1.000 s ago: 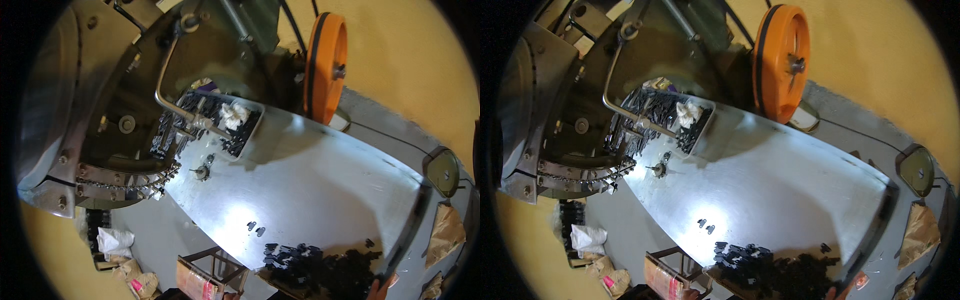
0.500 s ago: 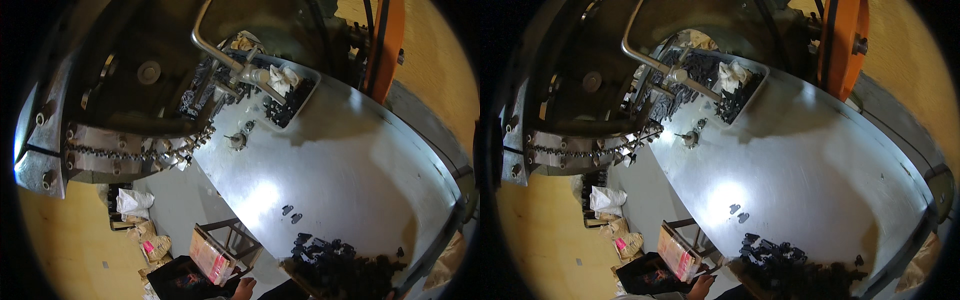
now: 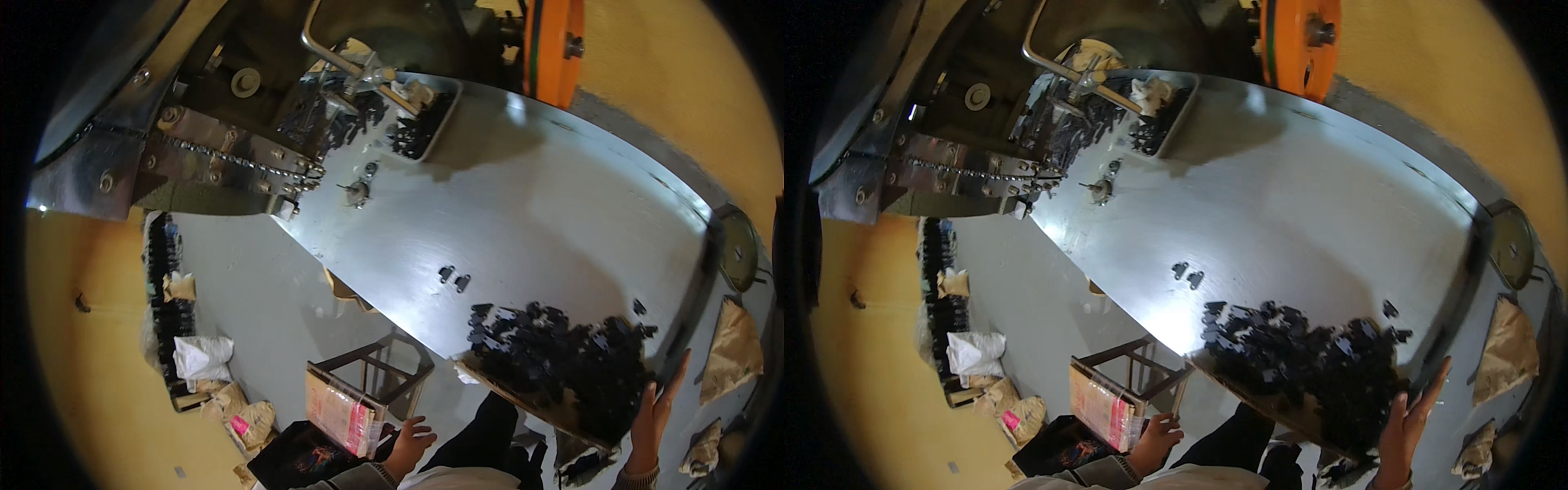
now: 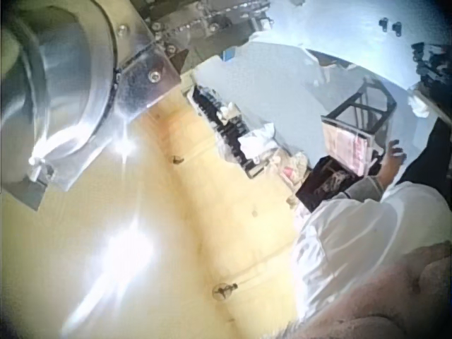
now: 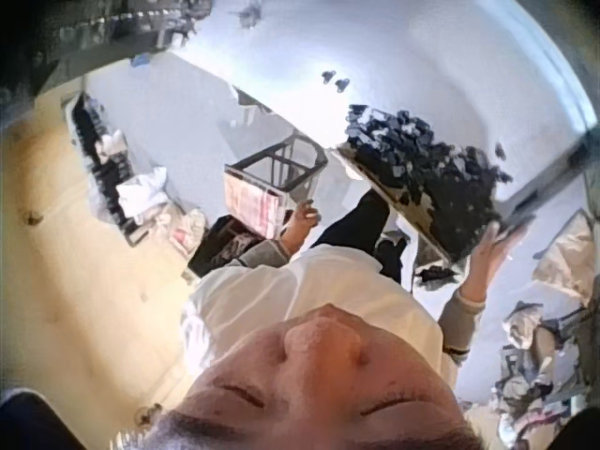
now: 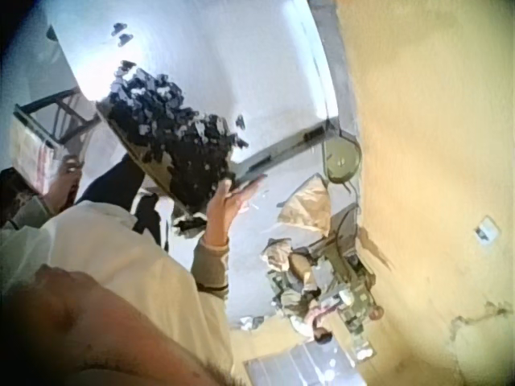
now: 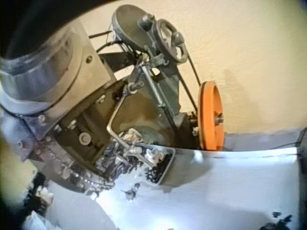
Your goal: The person operates a manual press machine to cut small black plastic pieces, then collects the cut pieces and transfers them into a sack. They also gather additional raw plastic strips from a sack and place them on the machine tray for further processing.
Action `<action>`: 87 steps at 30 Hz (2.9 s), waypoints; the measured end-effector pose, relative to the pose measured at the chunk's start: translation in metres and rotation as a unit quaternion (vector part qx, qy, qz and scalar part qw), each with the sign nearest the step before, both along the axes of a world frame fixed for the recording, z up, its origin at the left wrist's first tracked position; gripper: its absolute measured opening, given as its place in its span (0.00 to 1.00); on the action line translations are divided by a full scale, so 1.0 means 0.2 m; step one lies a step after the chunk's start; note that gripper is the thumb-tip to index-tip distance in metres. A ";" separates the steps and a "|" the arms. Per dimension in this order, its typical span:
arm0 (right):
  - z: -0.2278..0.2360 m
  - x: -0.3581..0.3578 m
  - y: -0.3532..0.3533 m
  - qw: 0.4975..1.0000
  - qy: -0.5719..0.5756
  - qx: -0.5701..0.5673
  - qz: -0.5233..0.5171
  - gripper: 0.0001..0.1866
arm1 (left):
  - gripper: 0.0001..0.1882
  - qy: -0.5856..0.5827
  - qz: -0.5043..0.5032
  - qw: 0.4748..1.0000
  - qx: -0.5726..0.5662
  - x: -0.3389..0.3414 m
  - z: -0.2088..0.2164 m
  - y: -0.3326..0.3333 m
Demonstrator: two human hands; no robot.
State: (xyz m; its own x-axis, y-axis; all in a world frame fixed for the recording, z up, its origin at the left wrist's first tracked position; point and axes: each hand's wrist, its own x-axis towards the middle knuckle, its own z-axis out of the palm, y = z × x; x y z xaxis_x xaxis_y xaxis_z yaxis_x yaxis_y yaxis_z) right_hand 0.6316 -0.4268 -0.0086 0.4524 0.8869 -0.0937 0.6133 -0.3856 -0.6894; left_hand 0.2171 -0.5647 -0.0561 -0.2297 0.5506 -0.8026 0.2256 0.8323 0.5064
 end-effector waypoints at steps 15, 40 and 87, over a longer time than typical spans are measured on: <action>0.17 0.06 -1.19 0.912 0.285 0.253 -0.150 0.15 | 0.22 -0.274 -0.102 0.952 -0.094 0.77 -0.02 -0.14; -1.40 -0.31 -2.02 0.573 0.713 -0.057 -0.400 0.18 | 0.43 0.373 -0.515 0.637 0.435 1.58 -2.17 0.51; -2.67 -0.40 -1.38 0.774 0.512 -0.245 -0.280 0.15 | 0.29 0.364 -0.677 0.610 -0.191 1.77 -2.80 0.44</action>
